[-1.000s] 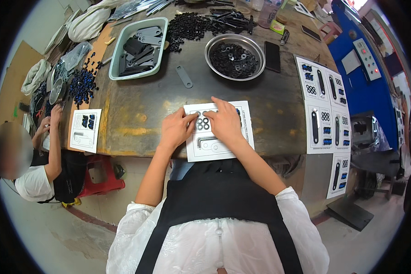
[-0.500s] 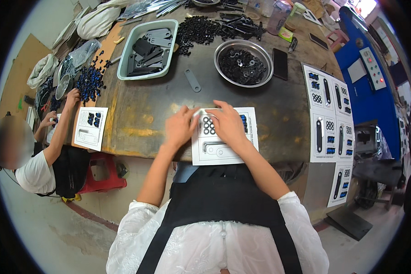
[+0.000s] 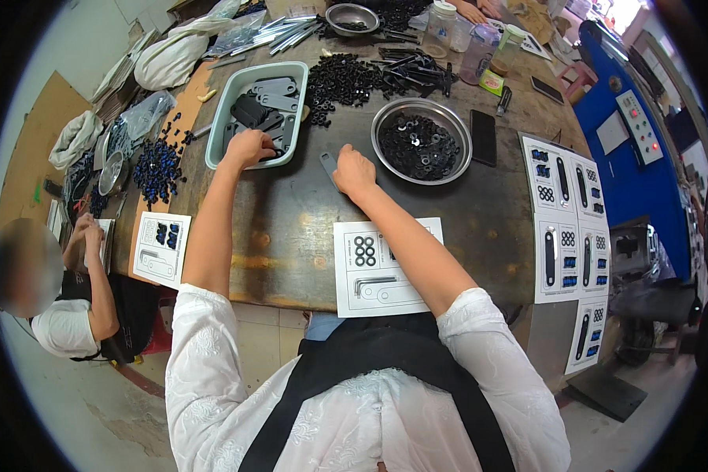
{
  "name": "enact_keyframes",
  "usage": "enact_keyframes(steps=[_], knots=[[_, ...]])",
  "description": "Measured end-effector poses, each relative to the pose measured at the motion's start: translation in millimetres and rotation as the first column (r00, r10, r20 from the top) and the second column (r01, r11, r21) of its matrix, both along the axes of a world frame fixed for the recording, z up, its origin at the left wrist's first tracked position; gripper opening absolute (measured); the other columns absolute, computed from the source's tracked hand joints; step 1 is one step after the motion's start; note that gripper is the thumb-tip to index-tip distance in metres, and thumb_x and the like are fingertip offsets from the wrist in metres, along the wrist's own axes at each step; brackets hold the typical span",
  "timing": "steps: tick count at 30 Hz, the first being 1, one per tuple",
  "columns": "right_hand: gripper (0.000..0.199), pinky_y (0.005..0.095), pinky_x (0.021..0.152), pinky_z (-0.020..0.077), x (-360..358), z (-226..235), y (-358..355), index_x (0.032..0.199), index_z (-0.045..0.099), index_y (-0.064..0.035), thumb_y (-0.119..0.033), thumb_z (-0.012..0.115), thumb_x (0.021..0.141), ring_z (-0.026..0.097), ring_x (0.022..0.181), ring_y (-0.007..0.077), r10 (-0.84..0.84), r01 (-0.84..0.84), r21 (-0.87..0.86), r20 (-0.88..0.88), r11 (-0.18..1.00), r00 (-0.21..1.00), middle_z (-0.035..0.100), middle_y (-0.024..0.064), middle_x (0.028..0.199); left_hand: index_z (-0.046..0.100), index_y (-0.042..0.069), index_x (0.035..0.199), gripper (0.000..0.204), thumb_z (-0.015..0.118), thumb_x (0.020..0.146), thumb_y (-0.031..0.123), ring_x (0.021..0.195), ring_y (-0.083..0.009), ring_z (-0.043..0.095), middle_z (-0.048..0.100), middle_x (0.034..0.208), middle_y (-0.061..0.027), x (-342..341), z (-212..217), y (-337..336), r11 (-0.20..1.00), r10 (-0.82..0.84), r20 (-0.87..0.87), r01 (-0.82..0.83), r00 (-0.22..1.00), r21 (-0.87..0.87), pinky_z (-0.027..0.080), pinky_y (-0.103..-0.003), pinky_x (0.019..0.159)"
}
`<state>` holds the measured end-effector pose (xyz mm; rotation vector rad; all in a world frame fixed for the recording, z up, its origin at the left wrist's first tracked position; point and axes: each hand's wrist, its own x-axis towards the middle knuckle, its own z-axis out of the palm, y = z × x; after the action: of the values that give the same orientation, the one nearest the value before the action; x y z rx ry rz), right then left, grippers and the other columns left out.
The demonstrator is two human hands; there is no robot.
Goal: The person assembles small hardware components onto printed cardboard sheets, placing black rings and a long black handle into designated slots. They repeatedly pick parts from bowls and trays, arrange them on the sheets, and move completed sheets aside.
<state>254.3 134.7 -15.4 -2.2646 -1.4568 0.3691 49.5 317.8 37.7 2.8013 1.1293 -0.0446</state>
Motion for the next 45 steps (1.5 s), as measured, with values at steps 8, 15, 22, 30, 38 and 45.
enact_keyframes(steps=[8, 15, 22, 30, 38, 45], knots=[[0.048, 0.0409, 0.086, 0.0578, -18, 25, 10, 0.112, 0.059, 0.0059, -0.024, 0.076, 0.078, 0.070, 0.102, 0.0351, 0.044, -0.046, -0.167, -0.015, 0.985, 0.999, 0.070, 0.0245, 0.108, 0.076, 0.009, 0.091, 0.025, 0.079, 0.079, 0.032, 0.079, -0.0234, 0.070, 0.073, 0.083, -0.0074, -18, -4, 13, 0.954, 0.167, 0.224, -0.100, 0.960, -0.281, 0.053, -0.036, 0.073], [0.044, 0.0413, 0.083, 0.0573, -4, 22, 8, 0.098, 0.073, 0.0017, -0.037, 0.079, 0.076, 0.072, 0.096, 0.0327, 0.113, -0.159, -0.124, -0.314, 0.980, 0.943, 0.073, 0.0205, 0.104, 0.072, 0.006, 0.092, 0.021, 0.077, 0.085, 0.025, 0.076, -0.0167, 0.064, 0.070, 0.083, -0.0067, -18, 0, -4, 0.959, 0.253, 0.448, -0.159, 0.858, -0.236, 0.051, -0.032, 0.071], [0.024, 0.0245, 0.065, 0.0596, 35, 73, -114, 0.101, 0.063, 0.0052, -0.008, 0.077, 0.088, 0.073, 0.081, 0.0168, 0.142, 0.039, 0.160, -0.947, 0.986, 0.287, 0.072, 0.0120, 0.090, 0.062, 0.002, 0.099, 0.021, 0.068, 0.098, 0.021, 0.066, -0.0066, 0.057, 0.061, 0.074, -0.0002, -25, 22, -38, 0.937, 0.336, 0.924, -0.162, 0.182, -0.309, 0.046, -0.023, 0.061], [0.016, 0.0257, 0.071, 0.0621, 30, 51, -290, 0.101, 0.058, 0.0044, -0.008, 0.066, 0.095, 0.074, 0.083, 0.0215, -0.096, 0.324, -0.035, -0.980, 0.946, 0.174, 0.069, 0.0132, 0.097, 0.059, 0.006, 0.099, 0.013, 0.065, 0.099, 0.018, 0.064, -0.0092, 0.060, 0.058, 0.076, 0.0005, -27, 7, -164, 0.825, 0.563, 0.827, 0.063, 0.012, -0.562, 0.047, -0.023, 0.059], [0.039, 0.0290, 0.078, 0.0584, 24, 9, -338, 0.106, 0.070, -0.0046, 0.015, 0.066, 0.073, 0.071, 0.094, 0.0203, 0.469, -0.227, 0.502, -0.430, 0.835, 0.772, 0.072, 0.0076, 0.105, 0.059, 0.007, 0.101, 0.006, 0.062, 0.100, 0.012, 0.064, -0.0091, 0.061, 0.061, 0.077, 0.0000, -10, -5, -240, 0.730, 0.658, 0.753, 0.240, 0.005, -0.640, 0.050, -0.023, 0.060], [0.029, 0.0369, 0.092, 0.0540, 43, 11, -327, 0.108, 0.072, -0.0162, -0.006, 0.059, 0.085, 0.066, 0.108, 0.0245, 0.529, -0.489, 0.347, -0.025, 0.800, 0.848, 0.069, 0.0025, 0.118, 0.053, 0.008, 0.096, 0.006, 0.059, 0.099, 0.009, 0.065, -0.0137, 0.066, 0.064, 0.078, -0.0048, 4, -15, -308, 0.521, 0.788, 0.602, 0.384, 0.127, -0.762, 0.052, -0.025, 0.059]])
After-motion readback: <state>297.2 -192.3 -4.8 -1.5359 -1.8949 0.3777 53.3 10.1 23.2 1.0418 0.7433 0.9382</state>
